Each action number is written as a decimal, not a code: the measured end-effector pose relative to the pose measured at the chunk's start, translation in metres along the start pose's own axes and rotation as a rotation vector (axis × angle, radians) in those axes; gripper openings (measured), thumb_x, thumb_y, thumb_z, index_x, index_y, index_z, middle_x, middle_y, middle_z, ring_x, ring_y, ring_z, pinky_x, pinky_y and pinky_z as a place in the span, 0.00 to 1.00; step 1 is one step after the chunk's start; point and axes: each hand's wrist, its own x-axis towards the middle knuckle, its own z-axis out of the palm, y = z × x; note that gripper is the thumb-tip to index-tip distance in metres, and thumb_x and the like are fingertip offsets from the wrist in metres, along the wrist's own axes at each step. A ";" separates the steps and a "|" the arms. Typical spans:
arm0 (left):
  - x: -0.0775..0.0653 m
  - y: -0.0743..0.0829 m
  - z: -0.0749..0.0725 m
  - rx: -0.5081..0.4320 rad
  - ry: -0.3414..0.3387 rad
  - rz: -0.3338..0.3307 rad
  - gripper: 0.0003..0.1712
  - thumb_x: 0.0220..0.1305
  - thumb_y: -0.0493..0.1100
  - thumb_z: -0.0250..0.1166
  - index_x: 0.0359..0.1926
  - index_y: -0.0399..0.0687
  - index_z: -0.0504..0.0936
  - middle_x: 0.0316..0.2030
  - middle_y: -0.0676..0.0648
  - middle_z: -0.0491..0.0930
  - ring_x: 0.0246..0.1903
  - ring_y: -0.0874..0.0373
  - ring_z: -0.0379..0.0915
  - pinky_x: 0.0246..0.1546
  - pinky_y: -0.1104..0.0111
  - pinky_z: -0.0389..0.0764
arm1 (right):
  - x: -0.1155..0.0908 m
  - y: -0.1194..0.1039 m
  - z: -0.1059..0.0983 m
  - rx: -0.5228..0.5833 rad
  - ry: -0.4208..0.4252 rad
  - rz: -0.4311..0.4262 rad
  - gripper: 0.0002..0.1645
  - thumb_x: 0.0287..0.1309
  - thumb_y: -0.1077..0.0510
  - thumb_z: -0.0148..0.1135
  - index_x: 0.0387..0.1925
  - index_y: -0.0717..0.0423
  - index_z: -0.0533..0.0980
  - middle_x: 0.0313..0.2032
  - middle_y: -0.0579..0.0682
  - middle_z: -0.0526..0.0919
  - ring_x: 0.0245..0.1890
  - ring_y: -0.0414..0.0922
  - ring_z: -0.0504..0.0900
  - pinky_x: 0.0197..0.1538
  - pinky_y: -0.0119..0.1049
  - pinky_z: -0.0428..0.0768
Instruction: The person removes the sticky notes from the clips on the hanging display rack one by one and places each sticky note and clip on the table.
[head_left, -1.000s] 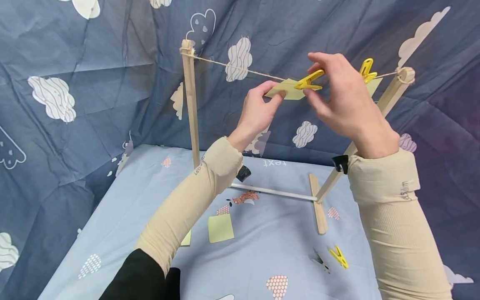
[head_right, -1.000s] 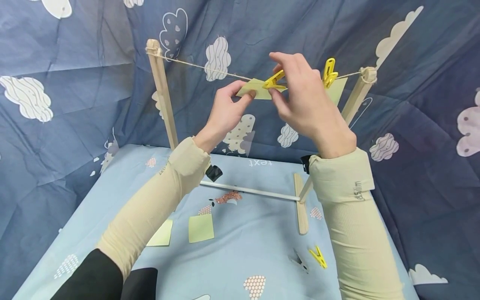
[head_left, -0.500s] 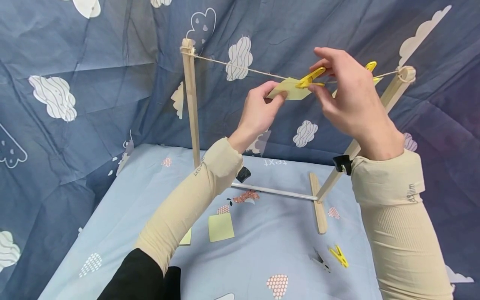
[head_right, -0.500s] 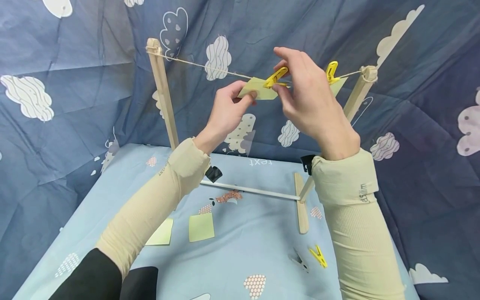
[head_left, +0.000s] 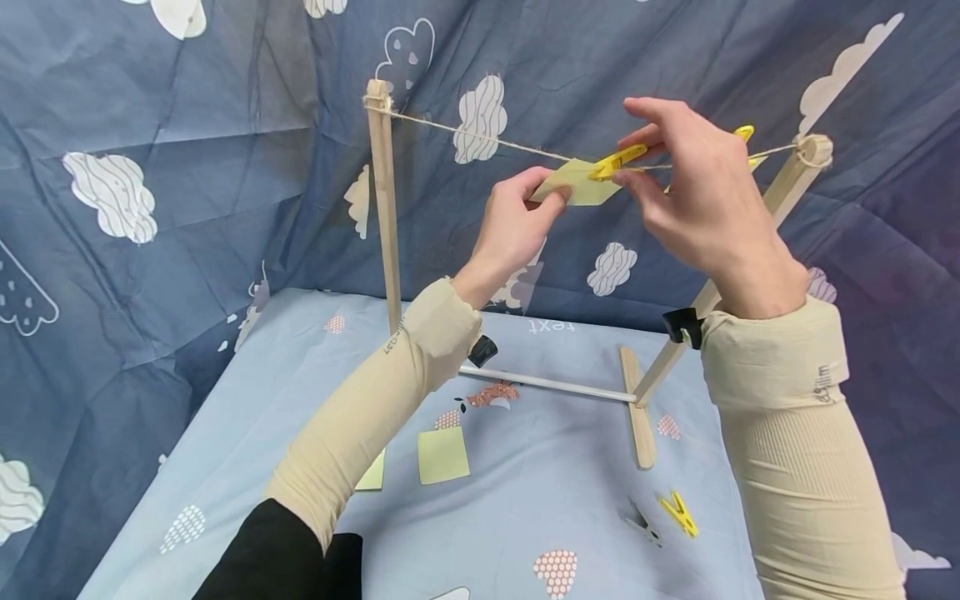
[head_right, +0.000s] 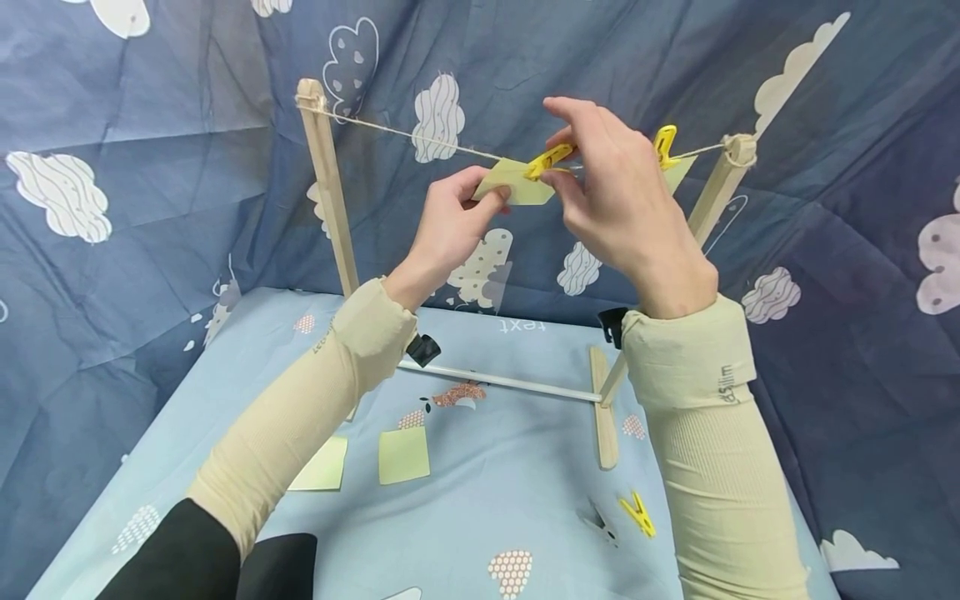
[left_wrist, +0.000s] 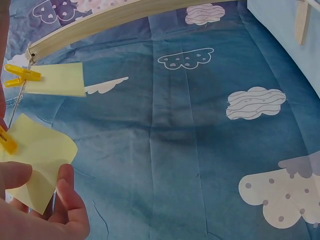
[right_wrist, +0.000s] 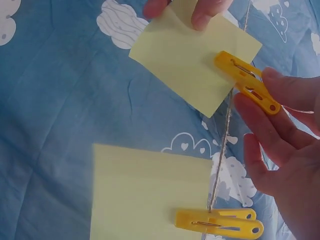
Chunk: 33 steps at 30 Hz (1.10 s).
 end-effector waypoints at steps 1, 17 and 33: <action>0.000 0.000 0.000 0.003 0.001 0.001 0.10 0.61 0.37 0.55 0.42 0.40 0.78 0.33 0.45 0.79 0.29 0.60 0.73 0.30 0.76 0.71 | 0.000 0.000 0.000 -0.001 0.004 0.001 0.31 0.50 0.68 0.60 0.57 0.57 0.65 0.41 0.59 0.80 0.42 0.55 0.79 0.46 0.46 0.74; -0.003 -0.004 0.000 -0.007 -0.016 0.033 0.09 0.61 0.37 0.55 0.40 0.38 0.77 0.32 0.42 0.79 0.29 0.59 0.75 0.30 0.76 0.72 | -0.001 0.002 0.003 -0.017 0.212 -0.103 0.09 0.47 0.65 0.65 0.33 0.64 0.78 0.32 0.55 0.83 0.31 0.48 0.82 0.37 0.16 0.64; -0.005 -0.010 -0.004 -0.002 -0.022 0.025 0.10 0.61 0.37 0.55 0.41 0.38 0.77 0.35 0.40 0.81 0.29 0.59 0.77 0.29 0.75 0.70 | 0.002 -0.001 -0.002 0.003 0.344 -0.071 0.09 0.49 0.60 0.63 0.24 0.66 0.78 0.29 0.55 0.84 0.32 0.47 0.83 0.35 0.16 0.64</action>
